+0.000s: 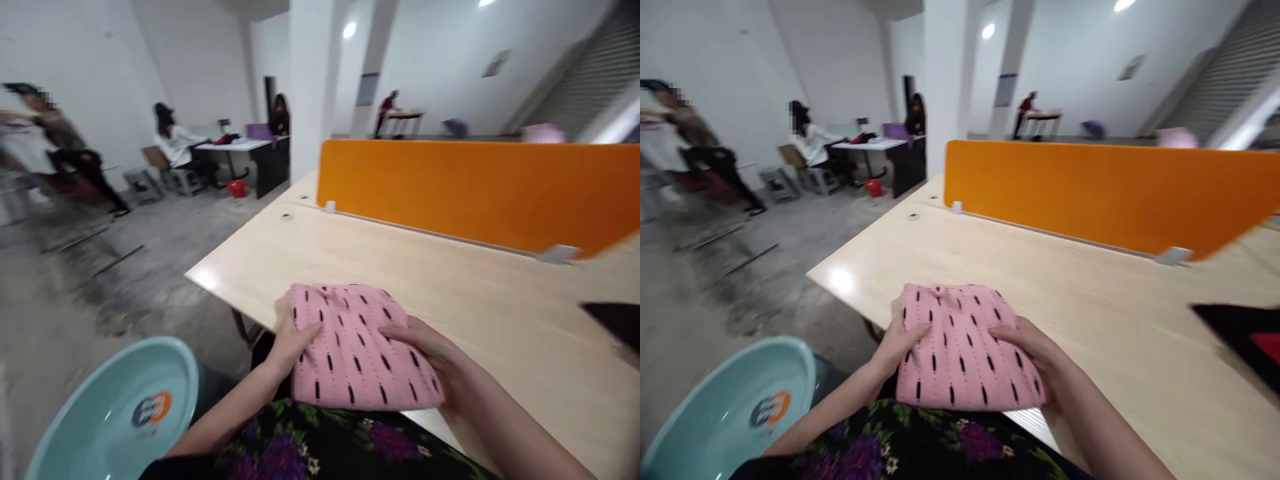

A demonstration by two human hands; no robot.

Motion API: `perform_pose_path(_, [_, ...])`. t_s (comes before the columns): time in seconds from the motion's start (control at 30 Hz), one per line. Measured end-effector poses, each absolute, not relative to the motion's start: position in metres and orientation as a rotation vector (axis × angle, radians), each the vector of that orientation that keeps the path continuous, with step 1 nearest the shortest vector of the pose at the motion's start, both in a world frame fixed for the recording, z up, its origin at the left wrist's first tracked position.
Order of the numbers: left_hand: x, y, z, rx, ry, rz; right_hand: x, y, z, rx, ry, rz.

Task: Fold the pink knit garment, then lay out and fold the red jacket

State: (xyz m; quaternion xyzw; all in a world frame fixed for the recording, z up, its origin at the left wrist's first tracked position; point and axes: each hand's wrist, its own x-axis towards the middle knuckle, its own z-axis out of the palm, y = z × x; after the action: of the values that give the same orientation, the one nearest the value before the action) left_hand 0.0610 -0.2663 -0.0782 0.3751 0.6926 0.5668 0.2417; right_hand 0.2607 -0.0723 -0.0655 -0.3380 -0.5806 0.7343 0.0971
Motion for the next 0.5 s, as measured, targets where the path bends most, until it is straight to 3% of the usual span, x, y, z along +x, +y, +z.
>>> perform_pose_path(0.17, [0.031,-0.346,-0.081,0.901,2.181,1.536,0.205,-0.116,-0.069,-1.064,-1.796,2.281])
perform_pose_path(0.37, [-0.012,-0.472,-0.080,0.554,2.437,1.762,0.085,-0.189,-0.060,-0.571,-2.137,2.411])
perform_pose_path(0.5, [-0.025,-0.570,-0.063,0.272,2.755,1.694,0.000,-0.268,-0.058,-0.180,-2.135,2.592])
